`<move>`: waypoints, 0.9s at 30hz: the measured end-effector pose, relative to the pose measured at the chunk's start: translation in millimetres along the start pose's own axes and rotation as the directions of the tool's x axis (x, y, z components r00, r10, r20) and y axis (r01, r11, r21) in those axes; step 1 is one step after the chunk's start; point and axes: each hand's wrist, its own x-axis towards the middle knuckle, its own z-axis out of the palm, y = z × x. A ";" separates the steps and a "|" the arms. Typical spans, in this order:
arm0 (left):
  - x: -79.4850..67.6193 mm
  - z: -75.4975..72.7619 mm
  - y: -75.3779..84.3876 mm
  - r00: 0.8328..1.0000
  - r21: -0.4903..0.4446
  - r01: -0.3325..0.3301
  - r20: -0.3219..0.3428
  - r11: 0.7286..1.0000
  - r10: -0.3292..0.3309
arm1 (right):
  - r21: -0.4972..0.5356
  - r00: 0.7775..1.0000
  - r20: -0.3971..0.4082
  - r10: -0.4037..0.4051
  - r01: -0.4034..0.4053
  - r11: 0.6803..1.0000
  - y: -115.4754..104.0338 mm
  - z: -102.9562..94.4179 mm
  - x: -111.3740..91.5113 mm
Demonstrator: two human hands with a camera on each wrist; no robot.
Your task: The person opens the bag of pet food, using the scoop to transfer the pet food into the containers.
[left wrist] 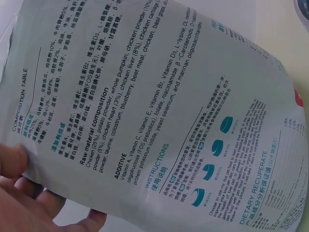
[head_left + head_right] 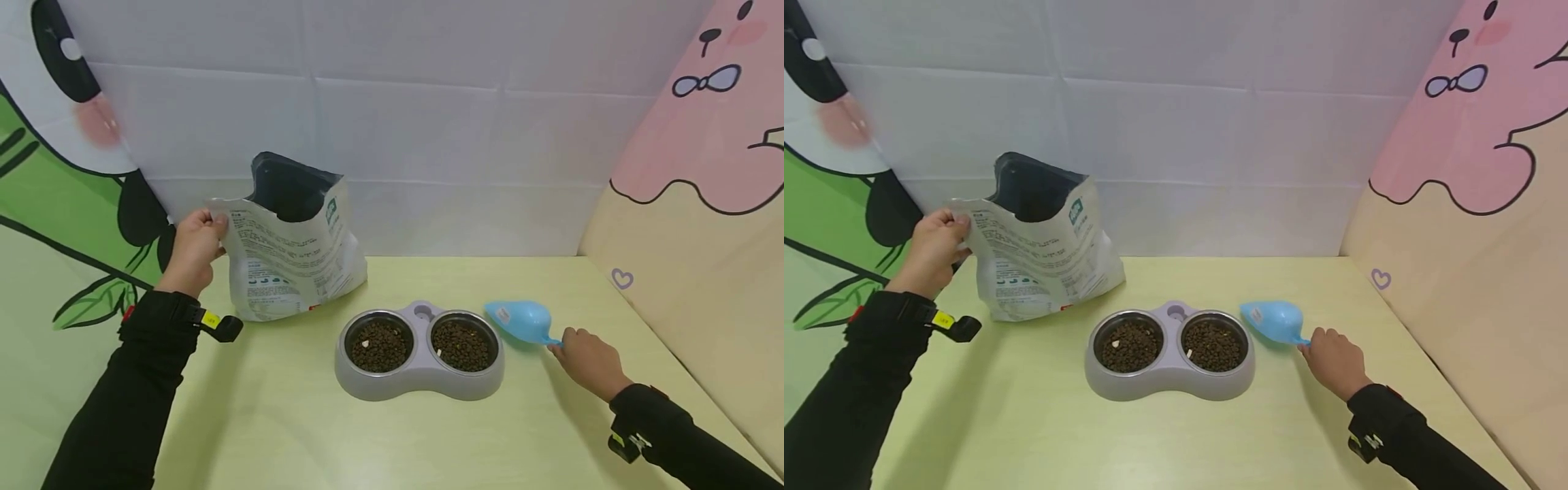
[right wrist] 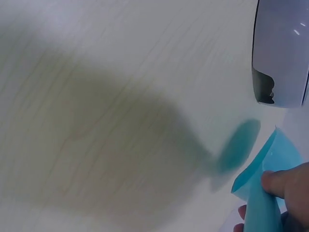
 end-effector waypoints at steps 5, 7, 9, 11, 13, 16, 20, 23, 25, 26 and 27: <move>0.0 -0.3 -1.1 1.000 0.004 0.003 0.001 1.000 -0.003 | -0.001 0.999 0.041 0.031 -0.031 1.000 2.4 11.0 1.2; 0.1 -1.2 -1.6 1.000 -0.001 0.003 0.000 1.000 -0.003 | 0.001 0.997 0.065 0.047 -0.047 0.999 2.0 15.5 1.7; 0.4 -2.0 -2.1 1.000 -0.011 -0.001 -0.002 1.000 0.001 | 0.010 0.994 0.090 0.060 -0.062 0.998 1.3 19.4 1.8; 0.8 -3.0 -3.1 1.000 -0.021 -0.006 -0.006 1.000 0.005 | 0.026 0.991 0.112 0.068 -0.071 0.997 0.5 22.8 1.8; 0.9 -3.9 -4.0 1.000 -0.029 -0.009 -0.013 1.000 0.009 | 0.040 0.989 0.133 0.065 -0.071 0.997 0.2 25.9 1.3; 1.1 -4.7 -5.0 1.000 -0.040 -0.012 -0.028 0.999 0.011 | 0.071 0.985 0.158 0.063 -0.075 0.995 0.6 30.6 0.3; 1.9 -4.3 -4.0 0.999 -0.040 -0.011 -0.047 0.999 0.009 | 0.113 0.979 0.189 0.080 -0.103 0.988 0.4 36.2 -0.7; 2.8 -3.6 -3.0 0.998 -0.020 -0.011 -0.063 1.000 0.010 | 0.122 0.975 0.203 0.089 -0.115 0.986 0.5 39.1 -0.3; 3.7 -2.6 -2.9 0.997 -0.025 -0.015 -0.073 1.000 0.013 | 0.119 0.974 0.206 0.095 -0.121 0.985 1.1 40.0 -0.1; 4.0 -2.1 -3.0 0.997 -0.034 -0.018 -0.078 0.999 0.015 | 0.124 0.974 0.205 0.095 -0.122 0.985 1.4 40.1 0.1; 3.9 -1.4 -3.1 0.997 -0.031 -0.021 -0.080 0.999 0.019 | 0.129 0.973 0.209 0.098 -0.126 0.984 1.8 40.1 0.3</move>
